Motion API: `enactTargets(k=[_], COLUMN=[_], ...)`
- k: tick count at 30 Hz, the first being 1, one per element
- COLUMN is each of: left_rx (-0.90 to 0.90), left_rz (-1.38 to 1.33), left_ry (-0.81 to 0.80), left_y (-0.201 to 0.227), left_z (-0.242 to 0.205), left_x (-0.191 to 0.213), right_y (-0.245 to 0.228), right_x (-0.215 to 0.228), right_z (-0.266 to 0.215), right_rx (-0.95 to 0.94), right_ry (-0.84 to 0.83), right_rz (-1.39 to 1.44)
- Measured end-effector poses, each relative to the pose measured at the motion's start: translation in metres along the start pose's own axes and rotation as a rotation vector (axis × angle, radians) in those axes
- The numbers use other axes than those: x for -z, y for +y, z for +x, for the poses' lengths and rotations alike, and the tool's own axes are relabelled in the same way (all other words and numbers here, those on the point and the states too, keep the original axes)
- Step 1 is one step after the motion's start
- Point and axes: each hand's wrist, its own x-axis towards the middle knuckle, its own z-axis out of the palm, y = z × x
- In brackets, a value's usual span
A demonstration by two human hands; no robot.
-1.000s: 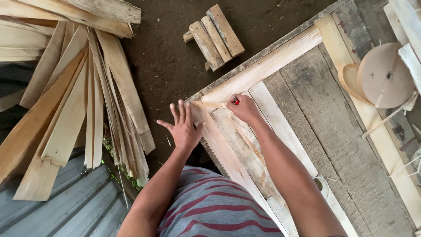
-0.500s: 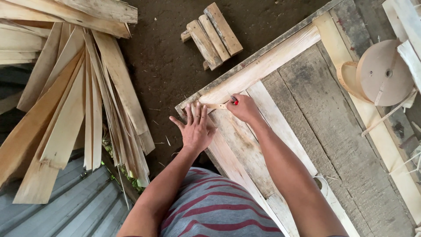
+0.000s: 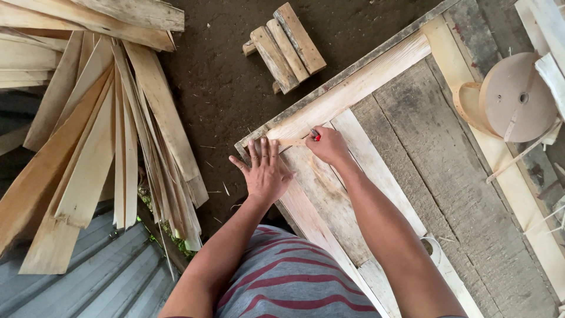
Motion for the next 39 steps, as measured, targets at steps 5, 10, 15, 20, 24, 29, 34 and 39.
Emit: enactTargets(k=[5, 10, 15, 20, 24, 29, 34, 39], left_rx=[-0.005, -0.067, -0.126, -0.170, -0.213, -0.197, -0.152, -0.132], left_rz=[0.093, 0.166, 0.249, 0.345, 0.362, 0.271, 0.340, 0.330], left_ry=[0.001, 0.001, -0.033, -0.022, -0.027, -0.088, -0.120, -0.116], left_y=[0.005, 0.001, -0.004, -0.004, -0.012, -0.007, 0.006, 0.007], left_z=[-0.003, 0.008, 0.011, 0.013, 0.014, 0.007, 0.008, 0.004], left_x=[0.018, 0.006, 0.001, 0.010, 0.008, 0.036, 0.036, 0.038], right_y=[-0.011, -0.011, -0.010, -0.021, -0.023, -0.026, -0.031, -0.018], right_x=[0.005, 0.001, -0.004, -0.001, -0.005, -0.002, 0.003, 0.005], right_z=[-0.009, -0.008, -0.008, -0.008, -0.006, -0.009, -0.016, -0.013], right_rx=[-0.007, 0.005, -0.026, -0.051, -0.049, -0.057, -0.091, -0.116], right_ry=[0.013, 0.036, 0.026, 0.045, 0.056, 0.058, 0.055, 0.139], right_rz=[-0.047, -0.067, -0.070, -0.116, -0.192, -0.200, -0.191, -0.036])
